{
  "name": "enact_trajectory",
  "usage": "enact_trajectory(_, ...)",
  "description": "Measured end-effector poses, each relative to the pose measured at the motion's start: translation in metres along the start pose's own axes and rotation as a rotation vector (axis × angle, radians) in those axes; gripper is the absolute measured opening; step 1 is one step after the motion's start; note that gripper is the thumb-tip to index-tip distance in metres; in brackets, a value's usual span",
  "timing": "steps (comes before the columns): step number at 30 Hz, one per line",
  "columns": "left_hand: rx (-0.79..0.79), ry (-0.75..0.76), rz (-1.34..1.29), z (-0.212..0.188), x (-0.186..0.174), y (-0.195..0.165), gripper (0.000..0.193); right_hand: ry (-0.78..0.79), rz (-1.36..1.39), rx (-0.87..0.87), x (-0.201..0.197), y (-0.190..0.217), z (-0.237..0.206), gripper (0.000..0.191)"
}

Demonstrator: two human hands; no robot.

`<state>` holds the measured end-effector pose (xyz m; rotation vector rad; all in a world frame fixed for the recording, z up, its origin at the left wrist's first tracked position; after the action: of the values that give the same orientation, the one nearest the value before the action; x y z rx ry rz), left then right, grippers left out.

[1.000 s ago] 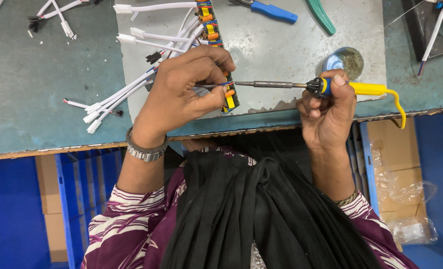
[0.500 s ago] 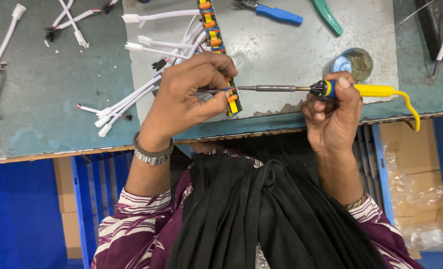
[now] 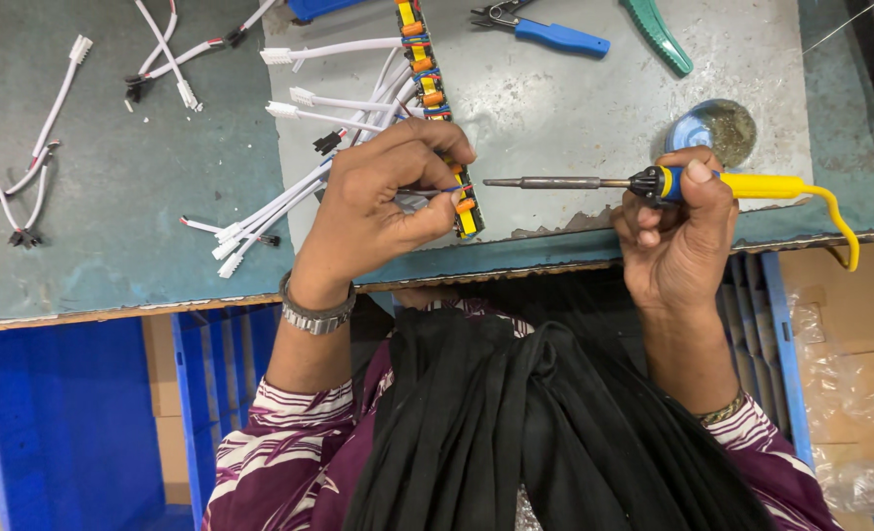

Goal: The person solders wires onto circuit boards at a workbench. They hold a wire against a board terminal with one hand while applying a soldering iron with the other, dip the iron tip into a flux container, and work on multiple boards with attached white wires, occasionally repositioning wires and boards.

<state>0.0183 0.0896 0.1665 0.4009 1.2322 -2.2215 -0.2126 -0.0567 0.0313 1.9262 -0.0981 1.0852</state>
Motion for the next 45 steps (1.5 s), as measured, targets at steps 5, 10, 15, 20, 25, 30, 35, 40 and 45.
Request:
enact_trajectory(5,-0.006,0.004,-0.01,0.001,0.0007,0.0005,0.015,-0.01,0.009,0.006,-0.0003,-0.0011,0.0014,0.021)
enact_trajectory(10,-0.009,0.009,-0.018,0.0016,0.0005,-0.0007,0.015,0.001,0.015,0.011,0.0034,-0.0023,0.0006,0.021)
enact_trajectory(15,-0.02,0.018,-0.017,0.0029,0.0005,-0.0003,0.016,-0.017,0.008,0.008,0.0039,-0.0035,-0.001,0.021)
enact_trajectory(20,-0.016,0.013,-0.006,0.0032,0.0005,-0.0015,0.016,-0.008,0.004,0.012,0.0038,-0.0037,-0.001,0.021)
enact_trajectory(25,-0.013,0.009,-0.004,0.003,0.0,-0.0016,0.016,-0.02,-0.002,0.013,0.0024,-0.0042,-0.002,0.02)
enact_trajectory(30,-0.024,0.006,-0.016,0.0017,0.0001,0.0,0.016,-0.024,-0.004,0.004,0.002,-0.0063,-0.0038,0.02)
enact_trajectory(35,-0.029,0.0,-0.022,0.0013,0.0003,0.0005,0.016,-0.011,0.001,-0.004,0.0024,-0.0055,-0.0028,0.022)
enact_trajectory(40,-0.035,-0.001,-0.027,0.0013,0.0002,0.0007,0.015,0.002,0.019,-0.007,0.0015,-0.0025,-0.0027,0.022)
enact_trajectory(45,-0.048,-0.008,-0.038,0.0007,0.0005,0.0005,0.015,0.007,0.027,-0.007,-0.0008,-0.0024,-0.0029,0.022)
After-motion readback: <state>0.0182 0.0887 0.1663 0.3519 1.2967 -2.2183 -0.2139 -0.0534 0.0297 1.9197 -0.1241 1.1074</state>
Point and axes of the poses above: each hand's wrist, its own z-axis towards the middle knuckle, its own x-axis out of the palm, y = z × x, the point moved 7 cm from there along z, towards the middle knuckle, and after that the axes turned 11 degrees about x, right-handed, at the moved point
